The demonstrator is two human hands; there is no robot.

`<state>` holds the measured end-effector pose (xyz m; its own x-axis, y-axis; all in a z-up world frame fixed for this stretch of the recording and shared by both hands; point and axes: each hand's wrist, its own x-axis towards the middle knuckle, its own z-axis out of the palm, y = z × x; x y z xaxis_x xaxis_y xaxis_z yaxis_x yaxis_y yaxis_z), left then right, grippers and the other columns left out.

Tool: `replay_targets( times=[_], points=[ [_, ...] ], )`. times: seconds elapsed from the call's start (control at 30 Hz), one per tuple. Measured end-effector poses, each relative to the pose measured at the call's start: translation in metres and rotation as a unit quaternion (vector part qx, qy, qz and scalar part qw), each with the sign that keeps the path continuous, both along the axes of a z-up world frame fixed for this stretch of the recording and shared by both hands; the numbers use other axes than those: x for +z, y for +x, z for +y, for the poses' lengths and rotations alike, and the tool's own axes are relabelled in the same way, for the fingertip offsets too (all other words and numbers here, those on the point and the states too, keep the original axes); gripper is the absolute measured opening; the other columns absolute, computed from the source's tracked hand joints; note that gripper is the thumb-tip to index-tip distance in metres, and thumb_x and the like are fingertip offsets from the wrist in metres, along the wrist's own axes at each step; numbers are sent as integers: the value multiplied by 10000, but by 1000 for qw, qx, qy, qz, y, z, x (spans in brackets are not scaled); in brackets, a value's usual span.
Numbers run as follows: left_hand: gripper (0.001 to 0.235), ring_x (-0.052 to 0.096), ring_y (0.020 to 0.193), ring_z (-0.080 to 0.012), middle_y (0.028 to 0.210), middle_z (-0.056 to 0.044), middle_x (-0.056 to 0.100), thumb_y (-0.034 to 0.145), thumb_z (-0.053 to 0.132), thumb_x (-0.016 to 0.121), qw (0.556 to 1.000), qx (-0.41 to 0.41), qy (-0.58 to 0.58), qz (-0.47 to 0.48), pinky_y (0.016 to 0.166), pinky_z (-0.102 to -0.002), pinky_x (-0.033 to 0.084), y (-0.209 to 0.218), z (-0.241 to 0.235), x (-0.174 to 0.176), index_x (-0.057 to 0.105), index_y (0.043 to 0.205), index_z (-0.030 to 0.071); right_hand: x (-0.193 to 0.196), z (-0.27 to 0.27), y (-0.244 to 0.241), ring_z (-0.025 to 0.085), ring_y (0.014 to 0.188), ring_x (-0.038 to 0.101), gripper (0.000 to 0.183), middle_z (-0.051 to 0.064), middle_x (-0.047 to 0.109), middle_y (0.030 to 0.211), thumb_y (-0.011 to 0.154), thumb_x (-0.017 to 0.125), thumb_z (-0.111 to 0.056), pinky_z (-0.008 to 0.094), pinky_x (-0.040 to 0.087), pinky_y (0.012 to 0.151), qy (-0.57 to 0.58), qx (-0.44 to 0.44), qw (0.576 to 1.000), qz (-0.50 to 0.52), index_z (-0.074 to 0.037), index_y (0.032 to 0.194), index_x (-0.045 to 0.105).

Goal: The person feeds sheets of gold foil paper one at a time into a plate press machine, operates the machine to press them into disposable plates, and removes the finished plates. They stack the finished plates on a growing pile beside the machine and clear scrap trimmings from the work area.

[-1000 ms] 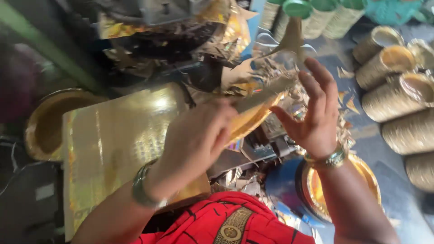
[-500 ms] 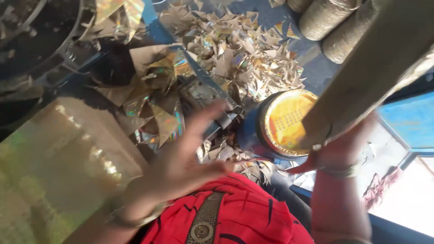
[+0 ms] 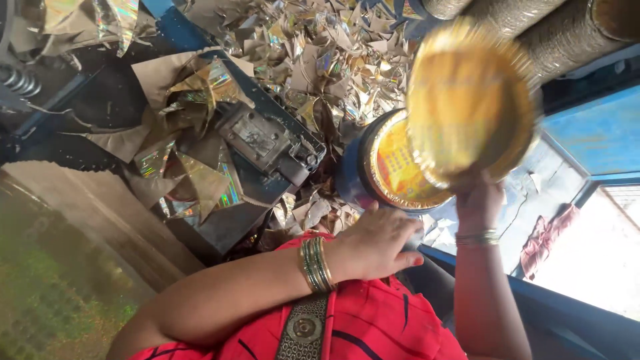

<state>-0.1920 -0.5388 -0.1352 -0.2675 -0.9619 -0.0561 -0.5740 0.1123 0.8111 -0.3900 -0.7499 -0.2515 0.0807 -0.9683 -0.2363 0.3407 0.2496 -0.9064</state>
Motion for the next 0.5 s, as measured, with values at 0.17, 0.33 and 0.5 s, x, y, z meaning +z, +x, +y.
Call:
replay_targets(
  times=[0.17,0.33,0.5],
  points=[
    [548,569,1240,-331,1296,-172,639,922,399,702,983,97,-153,-28,1097,-487,410,16,-5,7,612,1290,3,-185,4,-54,356,1074,588,656,240,548,1238,820,847,-225,451,508,901,-65,-27,874,481,25,1327,515],
    [447,590,1216,-331,1264,-178,645,921,341,702,994,25,-93,-60,1073,-454,434,44,12,35,654,1228,20,-141,52,5,337,1292,522,642,96,543,1336,863,804,-397,505,417,1078,-363,117,602,702,-237,1427,541],
    [354,658,1182,-286,1258,-123,690,971,253,656,997,45,-54,-14,1042,-399,489,89,50,94,654,1244,28,-115,43,42,312,1139,595,714,118,588,1232,722,775,-493,540,426,958,-374,300,467,743,-155,1315,564]
  ],
)
